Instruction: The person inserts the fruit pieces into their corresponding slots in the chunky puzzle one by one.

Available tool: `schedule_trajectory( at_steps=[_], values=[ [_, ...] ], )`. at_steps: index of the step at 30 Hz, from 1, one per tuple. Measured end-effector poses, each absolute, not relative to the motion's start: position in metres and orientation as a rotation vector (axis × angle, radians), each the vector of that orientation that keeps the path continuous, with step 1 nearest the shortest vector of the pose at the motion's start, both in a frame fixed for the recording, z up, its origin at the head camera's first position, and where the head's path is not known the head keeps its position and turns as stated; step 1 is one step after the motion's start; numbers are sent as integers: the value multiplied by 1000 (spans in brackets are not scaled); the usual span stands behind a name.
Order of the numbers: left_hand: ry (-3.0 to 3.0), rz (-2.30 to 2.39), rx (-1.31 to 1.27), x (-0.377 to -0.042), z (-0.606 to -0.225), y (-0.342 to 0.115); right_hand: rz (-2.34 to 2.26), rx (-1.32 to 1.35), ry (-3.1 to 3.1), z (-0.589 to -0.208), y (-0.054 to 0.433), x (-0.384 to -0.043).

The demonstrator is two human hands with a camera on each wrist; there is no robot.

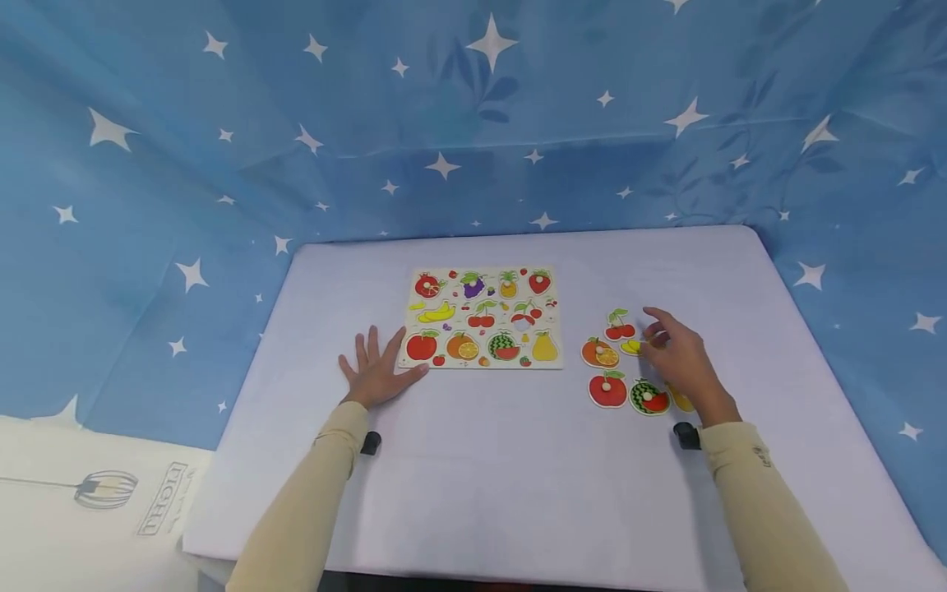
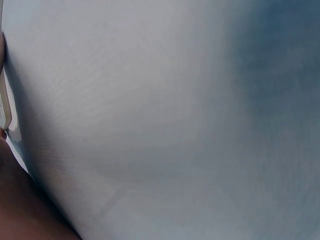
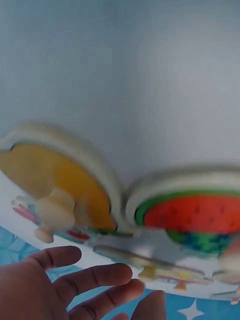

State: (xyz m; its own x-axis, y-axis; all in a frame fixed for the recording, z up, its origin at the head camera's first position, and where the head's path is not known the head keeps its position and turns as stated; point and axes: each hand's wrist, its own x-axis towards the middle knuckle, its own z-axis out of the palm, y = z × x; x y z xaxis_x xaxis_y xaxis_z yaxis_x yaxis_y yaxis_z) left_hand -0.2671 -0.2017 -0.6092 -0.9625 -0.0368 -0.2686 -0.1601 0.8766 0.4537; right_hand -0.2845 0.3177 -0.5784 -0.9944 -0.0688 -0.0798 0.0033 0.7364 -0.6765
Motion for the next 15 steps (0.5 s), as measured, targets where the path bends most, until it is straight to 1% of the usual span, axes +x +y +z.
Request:
schedule_trajectory(
  at_steps=[8,15],
  values=[
    [2799,661,-157,-268,-611,-196,-1046,-61,2877,-584,320,-283],
    [2805,659,-178,-268,-610,-199,-1024,9,2885,-585,309,-284]
  ],
)
